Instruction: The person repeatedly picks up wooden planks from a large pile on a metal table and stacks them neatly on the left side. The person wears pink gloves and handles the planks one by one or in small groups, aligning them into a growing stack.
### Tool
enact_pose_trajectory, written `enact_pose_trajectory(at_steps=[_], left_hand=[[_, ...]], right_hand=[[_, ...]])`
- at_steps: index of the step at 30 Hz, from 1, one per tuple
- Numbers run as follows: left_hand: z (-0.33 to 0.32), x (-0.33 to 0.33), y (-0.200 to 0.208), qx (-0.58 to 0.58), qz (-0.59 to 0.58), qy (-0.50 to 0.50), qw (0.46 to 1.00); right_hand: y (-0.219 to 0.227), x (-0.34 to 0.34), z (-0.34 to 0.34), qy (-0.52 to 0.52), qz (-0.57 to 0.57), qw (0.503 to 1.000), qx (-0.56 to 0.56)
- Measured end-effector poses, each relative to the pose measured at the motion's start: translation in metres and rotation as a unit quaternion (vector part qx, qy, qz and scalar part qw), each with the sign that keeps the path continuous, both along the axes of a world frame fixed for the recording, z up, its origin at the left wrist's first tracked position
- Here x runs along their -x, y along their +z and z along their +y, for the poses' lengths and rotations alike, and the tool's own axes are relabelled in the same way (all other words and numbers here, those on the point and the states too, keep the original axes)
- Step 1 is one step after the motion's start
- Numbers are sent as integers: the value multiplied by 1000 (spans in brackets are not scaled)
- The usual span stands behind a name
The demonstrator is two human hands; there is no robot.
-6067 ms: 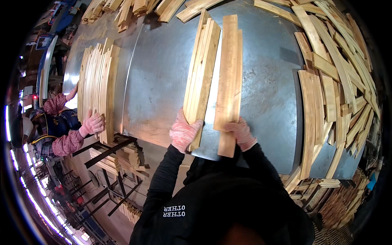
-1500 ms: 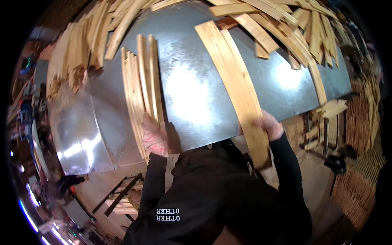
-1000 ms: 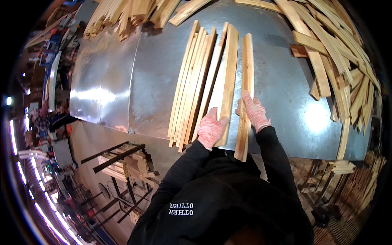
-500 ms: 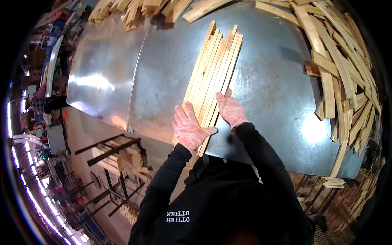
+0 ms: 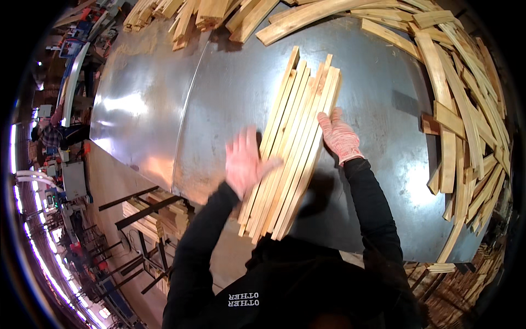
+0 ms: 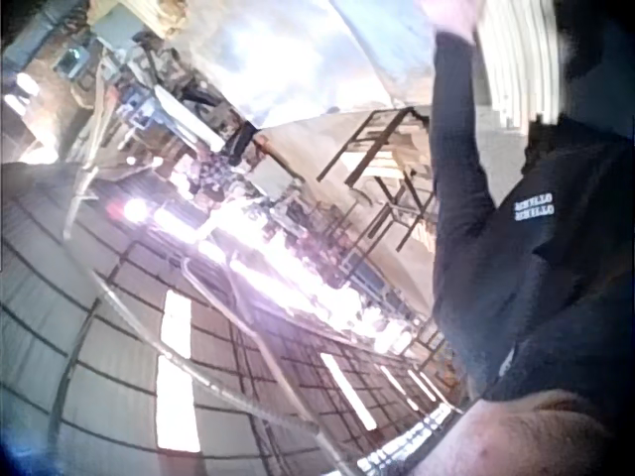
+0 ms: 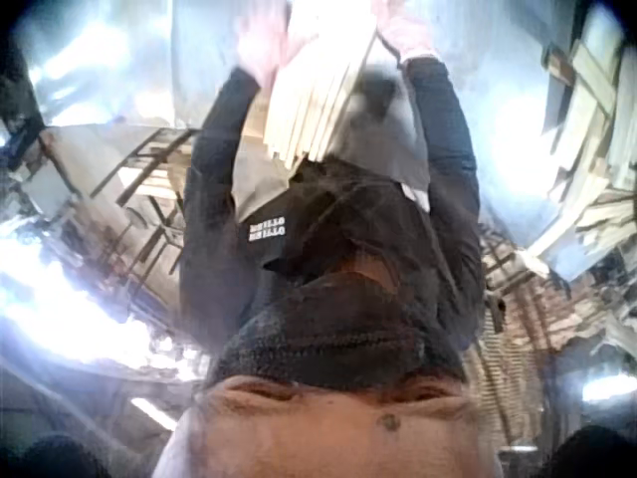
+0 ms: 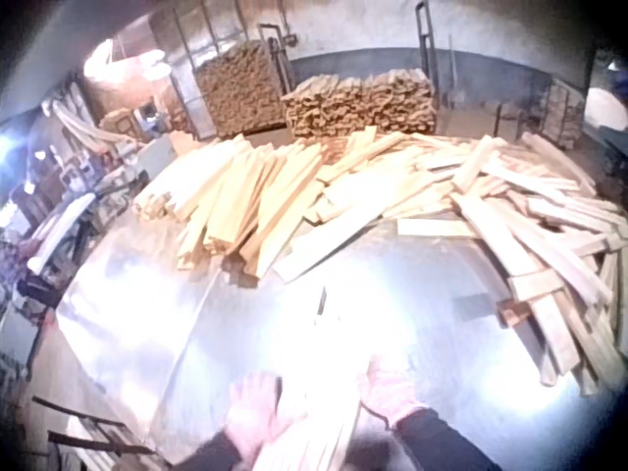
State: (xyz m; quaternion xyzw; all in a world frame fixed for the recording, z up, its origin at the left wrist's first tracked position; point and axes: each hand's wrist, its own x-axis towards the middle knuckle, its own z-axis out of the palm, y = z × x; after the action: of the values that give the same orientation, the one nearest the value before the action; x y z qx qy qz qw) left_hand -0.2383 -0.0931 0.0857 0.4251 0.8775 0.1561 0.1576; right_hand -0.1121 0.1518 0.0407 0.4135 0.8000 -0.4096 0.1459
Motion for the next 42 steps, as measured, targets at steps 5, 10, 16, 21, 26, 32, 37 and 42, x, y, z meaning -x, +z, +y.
enact_pose_trajectory(at_steps=[5, 10, 16, 21, 26, 32, 37, 42], left_hand=[[77, 62, -45, -8, -119, -8, 993], [102, 58, 23, -248, -402, -3, 882], [158, 95, 200, -431, -209, -52, 876], [120, 48, 195, -511, -483, -60, 709], [24, -20, 55, -296, -621, 143, 711], [-27, -58, -49, -223, -590, 250, 734], [-66, -40, -38, -261, -592, 268, 714], [-127, -5, -20, -18, -233, 254, 938]], right_hand=[[-9, 12, -7, 3, 82, 996, 33], [50, 12, 21, 12, 193, 980, -36], [225, 28, 73, 98, 281, 896, -331], [170, -4, 42, 118, 495, 848, -146], [81, -89, -38, 241, 217, 934, -149], [-6, -123, -86, 385, 35, 917, -93], [-2, -100, -123, 424, 44, 898, -103], [-5, -57, -180, 440, 77, 892, -73]])
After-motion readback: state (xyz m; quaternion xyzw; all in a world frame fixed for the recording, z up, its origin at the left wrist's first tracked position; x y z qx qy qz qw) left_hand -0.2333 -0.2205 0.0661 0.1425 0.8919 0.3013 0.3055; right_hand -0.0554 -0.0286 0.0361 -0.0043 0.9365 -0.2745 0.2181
